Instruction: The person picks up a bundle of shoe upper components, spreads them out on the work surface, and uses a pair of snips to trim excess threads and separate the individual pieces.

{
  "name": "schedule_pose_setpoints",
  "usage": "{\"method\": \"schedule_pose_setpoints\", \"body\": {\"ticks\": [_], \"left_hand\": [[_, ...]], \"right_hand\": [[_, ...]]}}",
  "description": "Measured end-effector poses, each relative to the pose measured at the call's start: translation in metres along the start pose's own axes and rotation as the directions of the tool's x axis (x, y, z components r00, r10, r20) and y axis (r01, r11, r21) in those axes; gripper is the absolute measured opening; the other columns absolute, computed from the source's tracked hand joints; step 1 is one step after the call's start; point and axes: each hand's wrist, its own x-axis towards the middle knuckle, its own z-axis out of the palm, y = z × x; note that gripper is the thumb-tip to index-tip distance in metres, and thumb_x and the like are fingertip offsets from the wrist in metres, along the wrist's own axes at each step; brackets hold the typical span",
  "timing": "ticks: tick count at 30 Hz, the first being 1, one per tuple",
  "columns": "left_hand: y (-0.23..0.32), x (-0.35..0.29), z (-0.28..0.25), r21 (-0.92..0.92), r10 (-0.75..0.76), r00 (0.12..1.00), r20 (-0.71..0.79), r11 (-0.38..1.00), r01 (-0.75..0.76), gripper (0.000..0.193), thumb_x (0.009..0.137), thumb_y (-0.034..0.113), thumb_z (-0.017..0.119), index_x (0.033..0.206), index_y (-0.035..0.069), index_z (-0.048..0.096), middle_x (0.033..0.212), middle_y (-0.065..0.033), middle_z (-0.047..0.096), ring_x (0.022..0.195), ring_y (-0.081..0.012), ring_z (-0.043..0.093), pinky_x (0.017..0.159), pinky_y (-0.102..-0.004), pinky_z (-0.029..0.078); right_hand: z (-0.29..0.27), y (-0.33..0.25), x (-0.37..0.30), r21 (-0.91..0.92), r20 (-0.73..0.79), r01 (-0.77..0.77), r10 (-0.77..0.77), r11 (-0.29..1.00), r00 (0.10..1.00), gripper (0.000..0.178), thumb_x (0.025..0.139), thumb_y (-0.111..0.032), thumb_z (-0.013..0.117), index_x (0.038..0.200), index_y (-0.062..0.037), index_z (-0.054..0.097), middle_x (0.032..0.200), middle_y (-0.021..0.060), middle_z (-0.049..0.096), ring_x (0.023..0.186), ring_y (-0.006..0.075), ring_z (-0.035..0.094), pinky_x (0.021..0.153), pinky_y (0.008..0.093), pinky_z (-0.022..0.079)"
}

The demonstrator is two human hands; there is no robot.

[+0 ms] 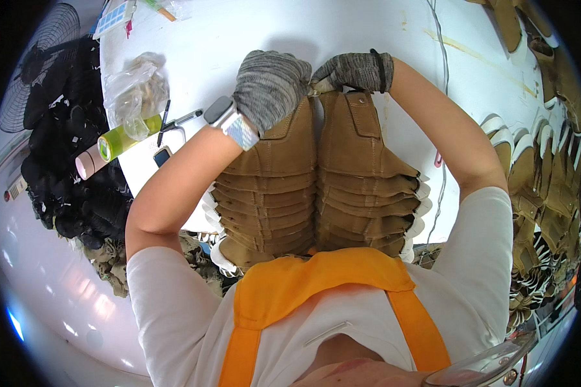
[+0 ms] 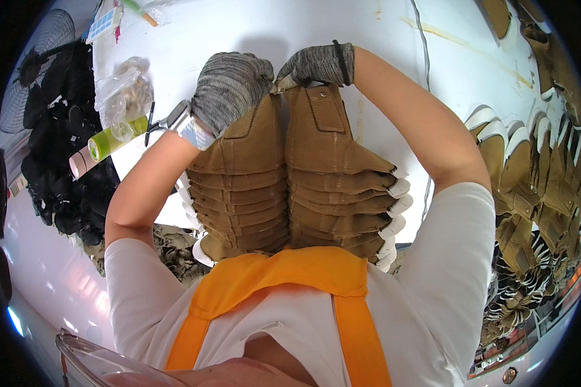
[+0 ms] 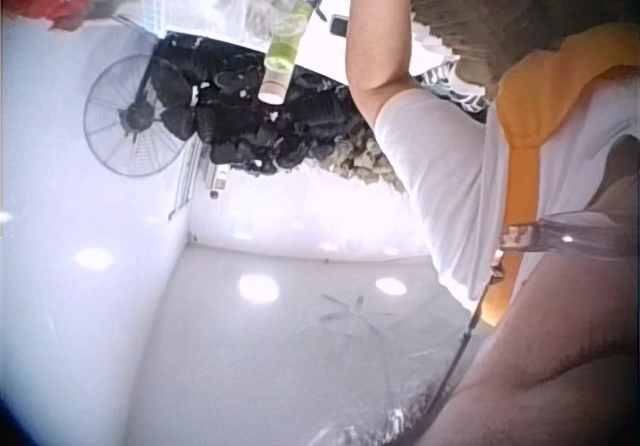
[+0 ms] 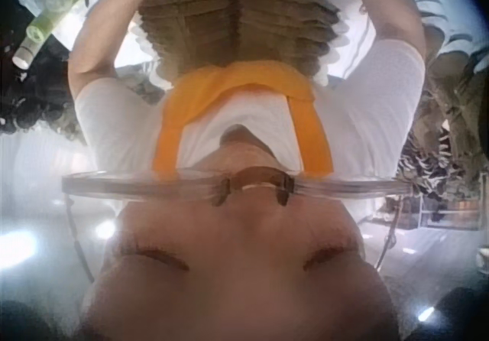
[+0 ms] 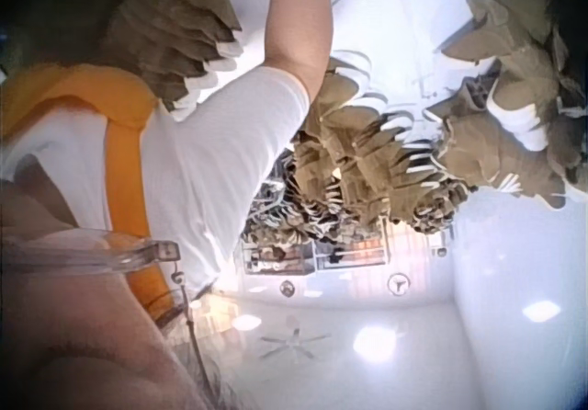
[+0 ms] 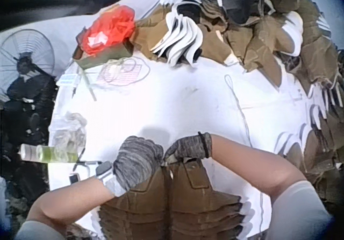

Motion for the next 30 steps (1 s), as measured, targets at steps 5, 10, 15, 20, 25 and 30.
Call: {"method": "schedule_pose_setpoints", "body": {"ticks": [5, 10, 15, 20, 25, 30], "left_hand": [[0.005, -0.010, 0.002, 0.009, 0.017, 0.998, -0.053, 1.000, -0.017, 0.019, 0.086, 0.024, 0.060, 0.096, 0.013, 0.071, 0.085, -0.0097, 0.067, 0.085, -0.0257, 0.063, 0.078, -0.0387, 0.051], [0.009, 0.002, 0.001, 0.154, -0.010, 0.992, 0.125, 0.988, -0.009, 0.023, 0.089, 0.025, 0.056, 0.098, 0.011, 0.071, 0.090, -0.0102, 0.069, 0.086, -0.0275, 0.065, 0.078, -0.0405, 0.051], [0.004, 0.024, 0.010, 0.012, -0.013, 0.954, 0.299, 1.000, 0.010, 0.026, 0.089, 0.025, 0.056, 0.095, 0.003, 0.070, 0.089, -0.0145, 0.068, 0.081, -0.0290, 0.065, 0.074, -0.0411, 0.052], [0.021, 0.043, -0.007, 0.012, -0.118, 0.896, 0.428, 0.992, 0.125, 0.035, 0.092, 0.031, 0.055, 0.095, -0.001, 0.069, 0.090, -0.0150, 0.068, 0.082, -0.0279, 0.065, 0.077, -0.0394, 0.051], [0.036, 0.039, -0.006, 0.073, -0.198, 0.918, 0.343, 0.980, 0.184, 0.048, 0.090, 0.043, 0.054, 0.092, -0.002, 0.070, 0.088, -0.0168, 0.068, 0.080, -0.0301, 0.065, 0.076, -0.0410, 0.052], [0.032, 0.034, 0.006, -0.015, -0.239, 0.917, 0.320, 0.966, 0.257, 0.048, 0.090, 0.044, 0.055, 0.091, -0.001, 0.071, 0.079, -0.0173, 0.067, 0.072, -0.0284, 0.066, 0.069, -0.0417, 0.053]], "right_hand": [[0.006, 0.043, 0.015, 0.146, -0.048, -0.087, 0.095, 0.986, 0.994, 0.033, 0.091, -0.025, 0.060, 0.120, -0.0099, 0.064, 0.115, 0.0094, 0.065, 0.095, 0.0162, 0.061, 0.085, 0.0295, 0.052], [0.006, 0.006, 0.003, 0.010, -0.082, -0.161, 0.162, 0.987, 0.983, 0.042, 0.090, -0.041, 0.061, 0.117, -0.0088, 0.066, 0.121, 0.0105, 0.063, 0.096, 0.0199, 0.064, 0.089, 0.0356, 0.052], [0.007, 0.045, 0.016, -0.001, -0.154, -0.136, 0.134, 0.991, 0.979, 0.034, 0.092, -0.026, 0.057, 0.120, -0.0070, 0.064, 0.116, 0.0102, 0.065, 0.098, 0.0184, 0.063, 0.087, 0.0323, 0.052], [0.004, 0.084, 0.035, -0.003, -0.135, -0.011, 0.010, 1.000, 0.991, 0.030, 0.089, -0.008, 0.056, 0.118, -0.0070, 0.065, 0.110, 0.0104, 0.068, 0.092, 0.0163, 0.063, 0.082, 0.0289, 0.053], [0.004, 0.070, 0.041, -0.541, -0.033, 0.055, -0.086, 0.839, 0.996, 0.030, 0.091, -0.019, 0.055, 0.118, -0.0102, 0.065, 0.109, 0.0064, 0.068, 0.088, 0.0181, 0.064, 0.083, 0.0297, 0.053], [0.010, 0.091, 0.076, -0.817, -0.024, 0.061, -0.139, 0.574, 0.990, 0.020, 0.087, -0.009, 0.059, 0.104, -0.0081, 0.069, 0.095, 0.0068, 0.069, 0.075, 0.0171, 0.061, 0.075, 0.0275, 0.053]]}}
